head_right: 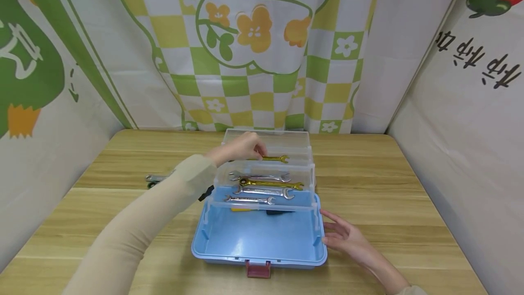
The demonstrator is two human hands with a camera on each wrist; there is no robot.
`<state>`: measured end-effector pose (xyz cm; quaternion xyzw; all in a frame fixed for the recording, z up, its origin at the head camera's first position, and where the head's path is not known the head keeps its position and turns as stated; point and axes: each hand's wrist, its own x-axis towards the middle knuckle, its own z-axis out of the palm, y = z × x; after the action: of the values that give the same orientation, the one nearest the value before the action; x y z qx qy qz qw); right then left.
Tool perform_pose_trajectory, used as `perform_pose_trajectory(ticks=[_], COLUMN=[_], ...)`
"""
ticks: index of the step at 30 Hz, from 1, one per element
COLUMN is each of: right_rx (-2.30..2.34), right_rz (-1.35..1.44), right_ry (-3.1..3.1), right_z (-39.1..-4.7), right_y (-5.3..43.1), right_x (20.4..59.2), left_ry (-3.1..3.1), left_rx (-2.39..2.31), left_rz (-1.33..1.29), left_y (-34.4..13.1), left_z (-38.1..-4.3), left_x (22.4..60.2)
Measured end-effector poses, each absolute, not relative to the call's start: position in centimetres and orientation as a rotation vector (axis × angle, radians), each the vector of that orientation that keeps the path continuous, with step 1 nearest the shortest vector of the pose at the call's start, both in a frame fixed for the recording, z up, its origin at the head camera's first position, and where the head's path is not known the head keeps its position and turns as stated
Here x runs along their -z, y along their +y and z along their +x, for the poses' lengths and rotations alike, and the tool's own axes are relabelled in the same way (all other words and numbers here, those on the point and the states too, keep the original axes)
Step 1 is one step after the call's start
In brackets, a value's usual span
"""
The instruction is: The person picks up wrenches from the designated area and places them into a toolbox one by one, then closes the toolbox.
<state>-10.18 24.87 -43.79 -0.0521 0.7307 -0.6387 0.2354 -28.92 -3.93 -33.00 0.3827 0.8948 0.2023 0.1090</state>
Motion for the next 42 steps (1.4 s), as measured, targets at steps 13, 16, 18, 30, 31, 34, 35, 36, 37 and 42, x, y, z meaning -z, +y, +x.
perform_pose_trajectory(ticks=[13,16,18,30,31,34,35,36,37,42], right_rx=[1.738,1.731,1.731,1.761,1.761,1.762,1.762,1.760,1.760,1.761], right_rz=[-0.111,-0.122,-0.136,-0.193,-0.187,-0.193,-0.198,-0.195,-0.191,-0.183], right_ry=[2.010,2.013,2.015,1.970,1.968,1.965,1.966,1.967,1.968,1.966], right_z=[-10.2,-10.2,-10.2,-10.1,-10.1,-10.1,-10.1,-10.1,-10.0,-10.0], right_y=[24.9,24.9,24.9,25.1,25.1,25.1,25.1,25.1,25.1,25.0], right_x=[43.8,43.8,43.8,43.7,43.7,43.7,43.6,43.6,43.6,43.5], left_ry=[2.680,2.690,2.694,2.710,2.709,2.697,2.696,2.696,2.699,2.691], left_rx=[-0.524,-0.521,-0.526,-0.538,-0.534,-0.557,-0.565,-0.575,-0.582,-0.655], left_rz=[1.150,1.133,1.117,1.068,1.075,1.080,1.088,1.099,1.109,1.142], left_y=[-3.3,-3.2,-3.1,-3.0,-3.0,-3.2,-3.3,-3.4,-3.5,-4.5], left_z=[-29.0,-29.0,-28.9,-28.7,-28.7,-28.7,-28.7,-28.7,-28.7,-28.4], left_x=[33.1,33.2,33.3,33.3,33.3,33.2,33.1,33.0,33.0,32.5])
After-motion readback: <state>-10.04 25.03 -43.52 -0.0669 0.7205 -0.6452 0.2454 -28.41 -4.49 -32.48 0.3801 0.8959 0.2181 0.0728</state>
